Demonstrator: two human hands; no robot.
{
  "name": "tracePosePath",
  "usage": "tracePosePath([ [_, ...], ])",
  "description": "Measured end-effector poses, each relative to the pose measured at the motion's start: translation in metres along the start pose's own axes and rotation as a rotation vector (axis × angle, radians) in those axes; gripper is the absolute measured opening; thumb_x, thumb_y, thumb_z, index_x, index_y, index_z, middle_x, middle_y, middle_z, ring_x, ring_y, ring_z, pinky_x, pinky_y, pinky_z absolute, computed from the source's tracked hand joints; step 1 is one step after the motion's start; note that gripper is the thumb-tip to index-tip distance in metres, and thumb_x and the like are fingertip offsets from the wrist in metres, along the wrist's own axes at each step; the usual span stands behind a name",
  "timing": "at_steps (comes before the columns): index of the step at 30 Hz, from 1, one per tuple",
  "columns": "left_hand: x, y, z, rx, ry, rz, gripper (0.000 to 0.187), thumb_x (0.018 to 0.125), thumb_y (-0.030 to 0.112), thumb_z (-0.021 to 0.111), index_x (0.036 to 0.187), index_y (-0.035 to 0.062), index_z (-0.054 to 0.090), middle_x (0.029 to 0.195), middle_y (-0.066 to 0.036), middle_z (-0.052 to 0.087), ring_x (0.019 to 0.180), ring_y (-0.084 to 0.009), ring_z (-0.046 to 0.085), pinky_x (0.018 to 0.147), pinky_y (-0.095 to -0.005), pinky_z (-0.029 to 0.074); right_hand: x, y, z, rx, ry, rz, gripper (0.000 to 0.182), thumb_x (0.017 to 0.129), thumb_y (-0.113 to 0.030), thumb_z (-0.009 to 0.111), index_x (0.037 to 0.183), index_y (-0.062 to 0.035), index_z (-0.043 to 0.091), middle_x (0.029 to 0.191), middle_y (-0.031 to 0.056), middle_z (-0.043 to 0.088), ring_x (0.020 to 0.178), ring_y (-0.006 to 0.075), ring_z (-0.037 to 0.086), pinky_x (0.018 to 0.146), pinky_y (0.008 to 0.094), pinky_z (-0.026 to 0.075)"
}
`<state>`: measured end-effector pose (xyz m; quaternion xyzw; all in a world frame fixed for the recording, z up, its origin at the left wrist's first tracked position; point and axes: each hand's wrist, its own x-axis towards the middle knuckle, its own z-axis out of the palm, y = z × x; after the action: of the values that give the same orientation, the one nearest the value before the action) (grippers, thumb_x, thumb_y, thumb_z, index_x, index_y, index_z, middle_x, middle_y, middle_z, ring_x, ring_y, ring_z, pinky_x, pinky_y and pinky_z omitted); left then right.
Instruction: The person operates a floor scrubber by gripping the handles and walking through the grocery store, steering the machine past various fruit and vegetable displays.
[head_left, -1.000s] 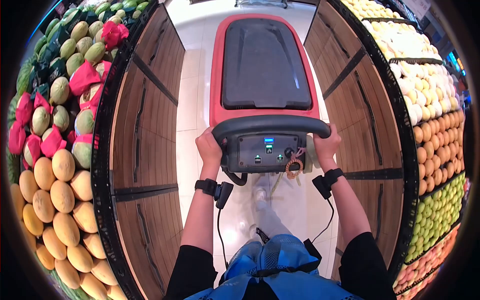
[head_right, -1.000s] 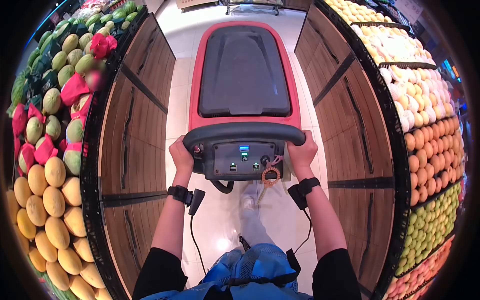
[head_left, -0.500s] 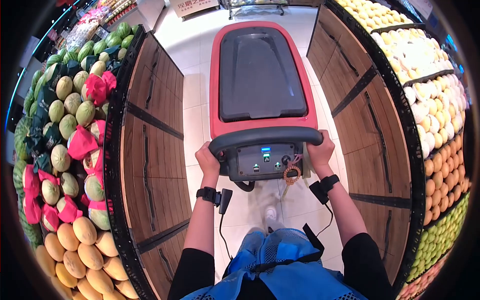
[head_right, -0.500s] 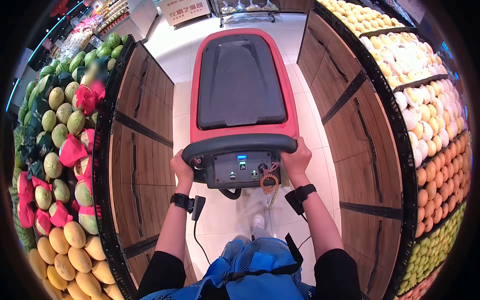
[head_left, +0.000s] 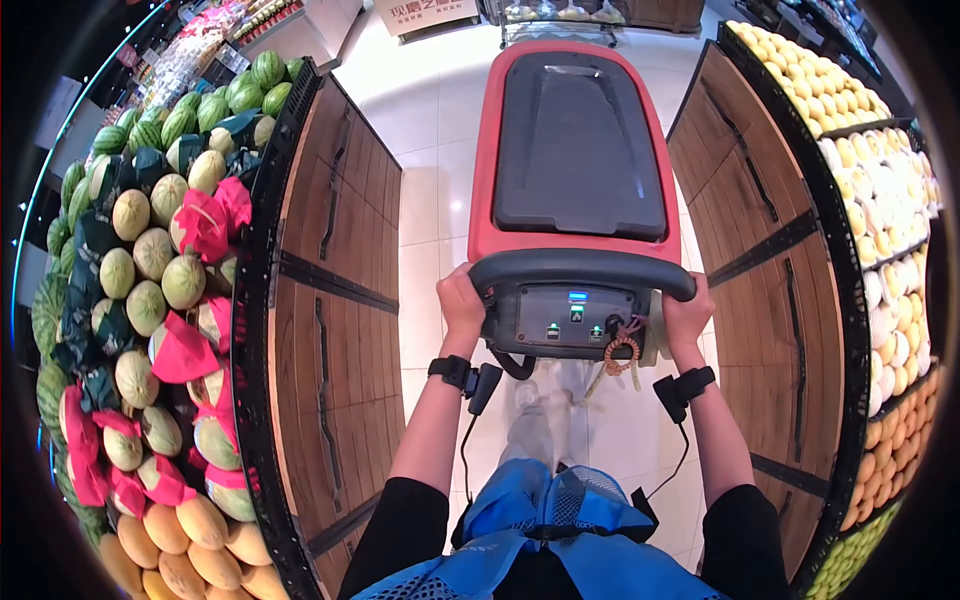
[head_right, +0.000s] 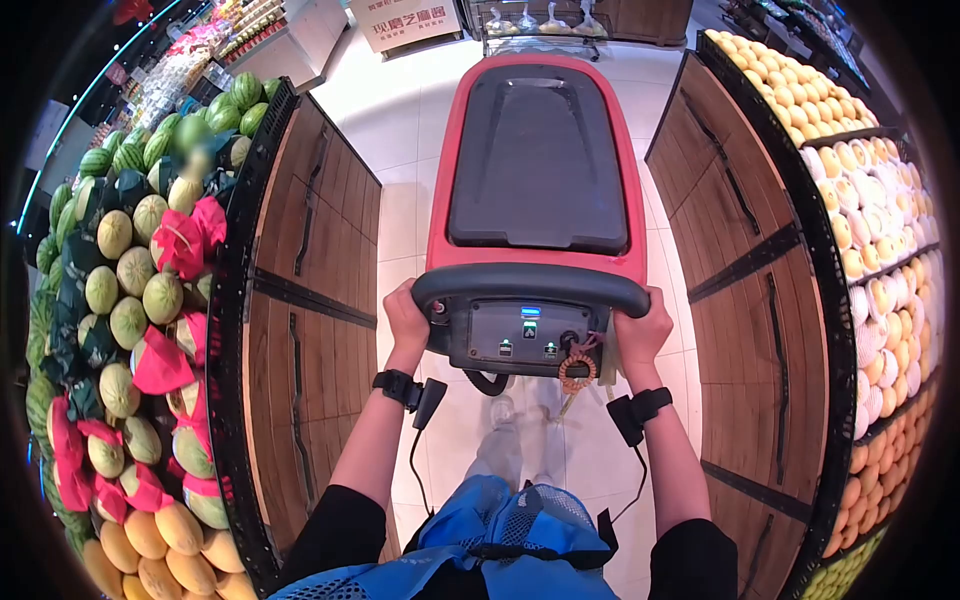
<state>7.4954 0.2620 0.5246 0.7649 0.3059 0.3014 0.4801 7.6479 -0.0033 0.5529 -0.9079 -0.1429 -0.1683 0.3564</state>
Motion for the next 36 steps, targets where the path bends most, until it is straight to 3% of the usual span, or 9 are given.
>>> tracePosePath([
  [8,0.124,-0.048,0.019,-0.078,-0.066,-0.007,0.041,0.082,0.021,0.027,0.069,-0.0011,0.06,0.052,-0.014,0.055,0.052,-0.0301,0.057,0.054,-0.0357,0.045,0.063,-0.031,0.084,-0.08,0.037,0.076,0.025,0.06,-0.011,0.068,0.08,-0.0058,0.055,0.068,0.0158,0.059,0.065,0.0341,0.059,0.06,0.0367,0.046],
  [10,0.155,-0.057,0.023,0.002,-0.085,0.068,0.047,0.084,0.023,0.023,0.066,-0.0037,0.056,0.051,-0.011,0.054,0.049,-0.022,0.055,0.051,-0.0306,0.043,0.079,-0.043,0.105,-0.083,0.047,0.092,0.025,0.06,-0.011,0.068,0.08,-0.0056,0.055,0.067,0.016,0.059,0.065,0.0342,0.059,0.06,0.0366,0.046],
  [17,0.253,-0.082,0.045,-0.027,-0.132,0.091,0.048,0.085,0.026,0.022,0.065,-0.0024,0.056,0.05,-0.011,0.054,0.049,-0.0223,0.055,0.052,-0.0312,0.043,0.133,-0.057,0.169,-0.114,0.093,0.156,0.025,0.06,-0.011,0.067,0.081,-0.0047,0.054,0.068,0.0166,0.058,0.065,0.0341,0.059,0.06,0.0365,0.046],
  [19,0.286,-0.092,0.049,-0.039,-0.171,0.103,0.047,0.085,0.028,0.024,0.07,0.0014,0.06,0.054,-0.014,0.056,0.056,-0.0344,0.056,0.057,-0.0387,0.044,0.147,-0.06,0.192,-0.139,0.106,0.159,0.025,0.06,-0.011,0.067,0.081,-0.0047,0.054,0.068,0.0165,0.058,0.065,0.034,0.059,0.06,0.0365,0.046],
  [23,0.346,-0.105,0.062,-0.07,-0.218,0.1,0.048,0.085,0.029,0.024,0.072,0.0013,0.061,0.054,-0.015,0.056,0.057,-0.0341,0.057,0.057,-0.0381,0.044,0.181,-0.073,0.23,-0.121,0.126,0.192,0.026,0.06,-0.011,0.067,0.082,-0.0047,0.054,0.067,0.0162,0.058,0.065,0.0335,0.059,0.06,0.0363,0.046],
  [25,0.376,-0.11,0.07,-0.012,-0.228,0.112,0.059,0.087,0.036,0.019,0.066,-0.0017,0.059,0.05,-0.008,0.054,0.049,-0.02,0.055,0.051,-0.0299,0.043,0.193,-0.078,0.249,-0.131,0.132,0.199,0.026,0.06,-0.011,0.067,0.081,-0.0047,0.054,0.067,0.0161,0.058,0.064,0.0334,0.059,0.059,0.0362,0.046],
  [36,0.542,-0.149,0.126,-0.138,-0.345,0.118,0.059,0.087,0.037,0.019,0.067,-0.0027,0.058,0.05,-0.008,0.054,0.048,-0.0178,0.055,0.05,-0.0284,0.042,0.295,-0.101,0.355,-0.115,0.192,0.319,0.024,0.06,-0.009,0.067,0.08,-0.0048,0.053,0.065,0.0155,0.058,0.062,0.0325,0.059,0.058,0.0354,0.046],
])
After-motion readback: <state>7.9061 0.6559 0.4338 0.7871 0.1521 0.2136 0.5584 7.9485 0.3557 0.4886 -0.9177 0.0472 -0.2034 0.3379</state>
